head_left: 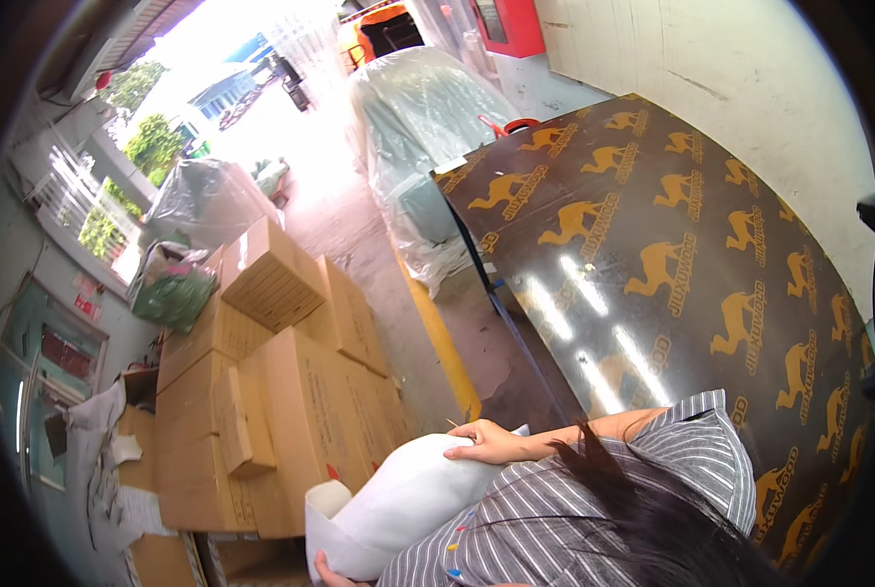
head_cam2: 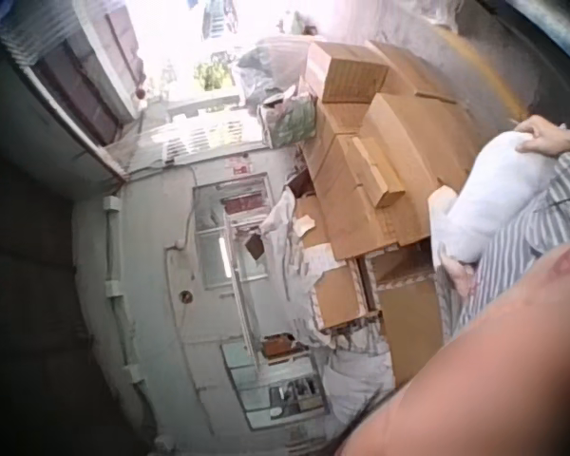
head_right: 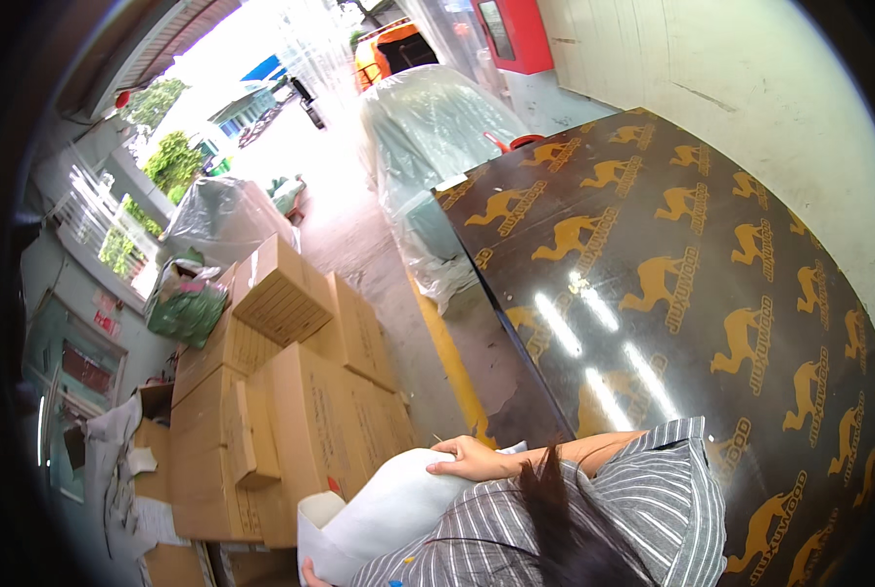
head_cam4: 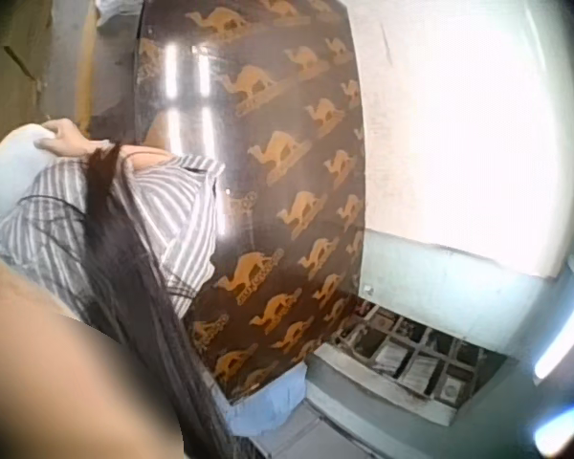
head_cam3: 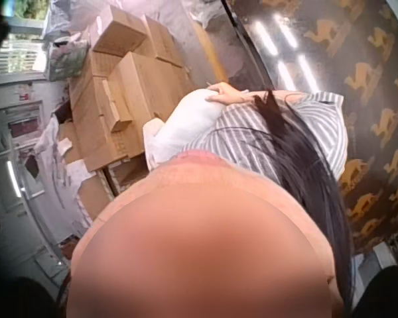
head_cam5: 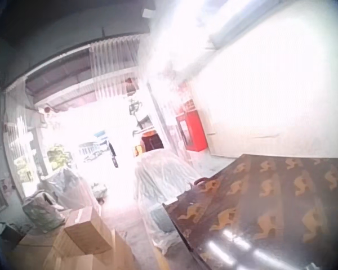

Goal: The person marks a large piece of white fabric with a small tool, then folds and places it into a cardboard box. The person repeats the process with another piece of fabric.

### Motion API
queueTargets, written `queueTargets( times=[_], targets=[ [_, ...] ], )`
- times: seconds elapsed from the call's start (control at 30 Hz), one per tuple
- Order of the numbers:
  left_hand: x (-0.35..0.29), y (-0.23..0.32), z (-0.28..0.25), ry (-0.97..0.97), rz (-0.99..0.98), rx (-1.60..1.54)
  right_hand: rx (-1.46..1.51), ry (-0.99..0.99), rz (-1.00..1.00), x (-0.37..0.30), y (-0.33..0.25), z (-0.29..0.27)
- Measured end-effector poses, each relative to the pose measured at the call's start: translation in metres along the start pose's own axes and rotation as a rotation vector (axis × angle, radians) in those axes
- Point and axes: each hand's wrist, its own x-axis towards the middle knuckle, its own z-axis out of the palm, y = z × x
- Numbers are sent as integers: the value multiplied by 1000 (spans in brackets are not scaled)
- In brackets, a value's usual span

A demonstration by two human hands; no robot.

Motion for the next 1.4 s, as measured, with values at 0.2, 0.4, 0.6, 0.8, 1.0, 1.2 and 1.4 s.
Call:
queueTargets(
  times=[0.2, 0.4, 0.6, 0.8, 1.0, 1.2, 1.4],
  targets=[
    [151, 63, 213, -227, 200, 112, 202, 329, -110, 106, -51, -111],
    [250, 145, 504, -861, 280, 41, 29, 858, -486, 129, -172, -216],
    [276, 144, 746, -1597, 213, -204, -353, 1463, -700, 121, -218, -262],
    [267, -12, 911, -1585, 539, 561, -329, 2107, -353, 155, -144, -393],
    [332, -134, 935, -2033, 960, 983, -383, 2351, 560, 182, -45, -471],
    [323, -222, 1033, -2112, 963, 782, -820, 2442, 688, 195, -68, -470],
    [325, -310, 1064, -1989, 1643, 829, -775, 2166, 474, 348, -121, -452]
  ],
)
